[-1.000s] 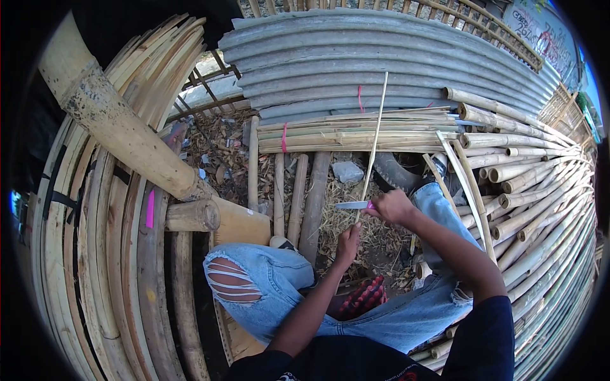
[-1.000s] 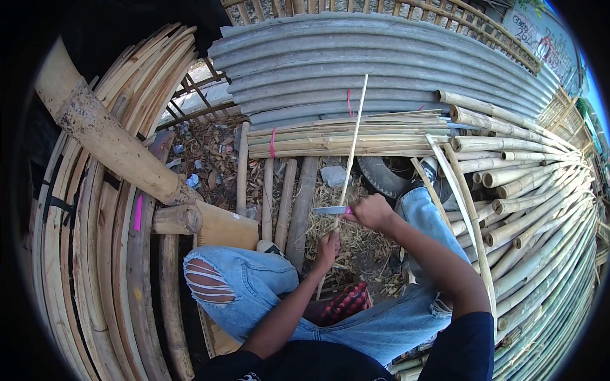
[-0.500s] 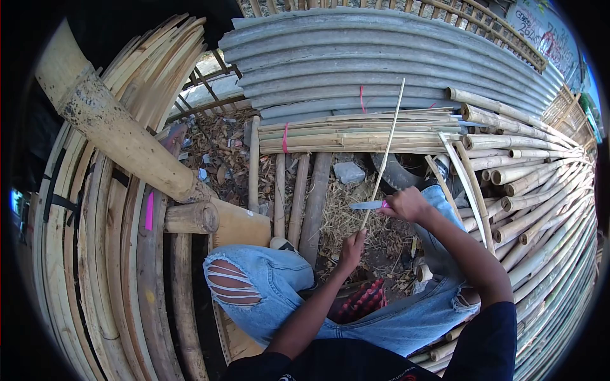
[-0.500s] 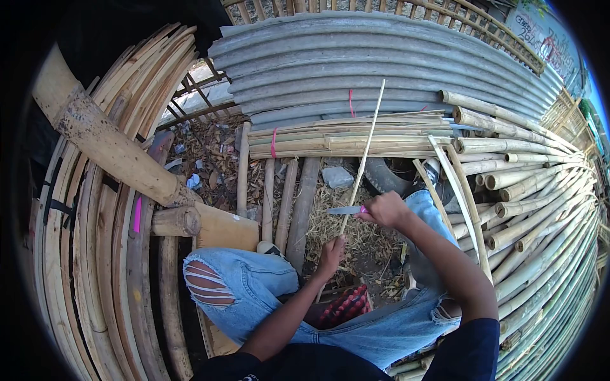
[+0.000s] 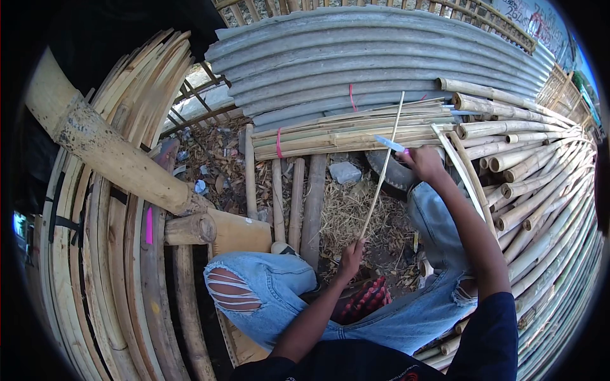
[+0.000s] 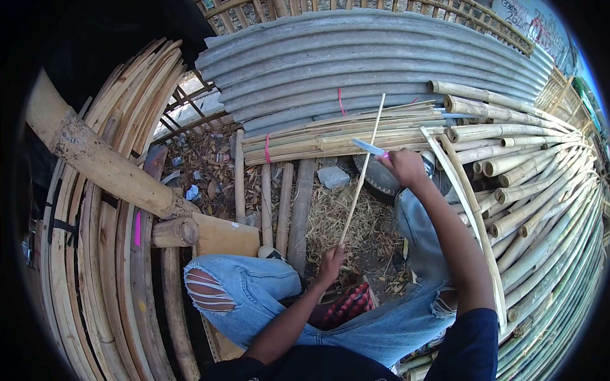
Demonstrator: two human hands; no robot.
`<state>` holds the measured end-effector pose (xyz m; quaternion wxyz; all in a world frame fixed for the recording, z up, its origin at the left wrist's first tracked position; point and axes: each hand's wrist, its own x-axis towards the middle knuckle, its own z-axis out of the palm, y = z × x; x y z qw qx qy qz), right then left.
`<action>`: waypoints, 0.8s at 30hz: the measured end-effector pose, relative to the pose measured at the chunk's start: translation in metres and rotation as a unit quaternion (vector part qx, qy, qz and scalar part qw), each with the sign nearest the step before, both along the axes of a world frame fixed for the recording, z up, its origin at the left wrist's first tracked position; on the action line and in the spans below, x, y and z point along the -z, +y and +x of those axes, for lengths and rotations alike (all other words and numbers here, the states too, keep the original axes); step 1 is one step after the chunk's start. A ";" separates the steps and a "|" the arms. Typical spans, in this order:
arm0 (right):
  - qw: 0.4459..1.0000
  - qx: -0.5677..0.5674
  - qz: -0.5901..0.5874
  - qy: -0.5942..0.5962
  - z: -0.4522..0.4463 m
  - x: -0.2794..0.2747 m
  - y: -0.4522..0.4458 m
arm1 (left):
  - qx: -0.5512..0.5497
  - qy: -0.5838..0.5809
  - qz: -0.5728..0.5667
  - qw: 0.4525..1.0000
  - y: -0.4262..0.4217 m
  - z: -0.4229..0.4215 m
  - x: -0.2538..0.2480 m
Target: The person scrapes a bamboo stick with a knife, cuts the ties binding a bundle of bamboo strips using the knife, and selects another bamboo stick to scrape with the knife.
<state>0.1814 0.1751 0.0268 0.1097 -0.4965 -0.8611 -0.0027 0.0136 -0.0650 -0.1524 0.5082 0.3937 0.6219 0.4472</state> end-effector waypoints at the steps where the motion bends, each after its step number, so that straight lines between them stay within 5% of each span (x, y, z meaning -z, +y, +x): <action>1: 0.998 0.043 0.019 0.030 0.014 -0.005 0.021 | 0.025 0.038 0.039 0.998 -0.004 0.001 0.001; 4: 0.992 0.108 0.044 0.054 0.034 -0.023 0.039 | 0.051 0.050 0.073 0.995 -0.004 0.011 0.014; 8: 0.995 -0.027 -0.047 -0.089 0.030 -0.028 0.017 | 0.059 -0.025 0.024 0.998 -0.009 0.008 0.015; 12: 0.961 0.244 0.039 0.127 0.105 -0.022 0.068 | 0.088 0.050 0.090 0.991 -0.020 0.020 0.017; 14: 0.954 0.212 0.193 0.089 0.154 0.001 0.073 | 0.151 0.030 0.100 0.983 -0.033 0.030 0.001; 17: 0.937 0.228 0.261 0.051 0.214 0.038 0.092 | 0.175 0.067 0.135 0.973 -0.027 0.043 -0.004; 19: 0.864 0.324 0.093 0.374 0.230 0.025 0.082 | 0.214 0.066 0.136 0.965 -0.017 0.048 -0.006; 20: 0.696 0.342 -0.032 0.630 0.212 -0.008 0.062 | 0.220 0.062 0.137 0.964 -0.009 0.050 -0.019; 22: 0.601 0.275 -0.048 0.749 0.199 -0.057 0.035 | 0.223 -0.016 0.106 0.969 0.005 0.055 -0.054; 24: 0.610 0.222 0.030 0.760 0.192 -0.103 0.011 | 0.220 -0.004 0.119 0.968 0.024 0.066 -0.061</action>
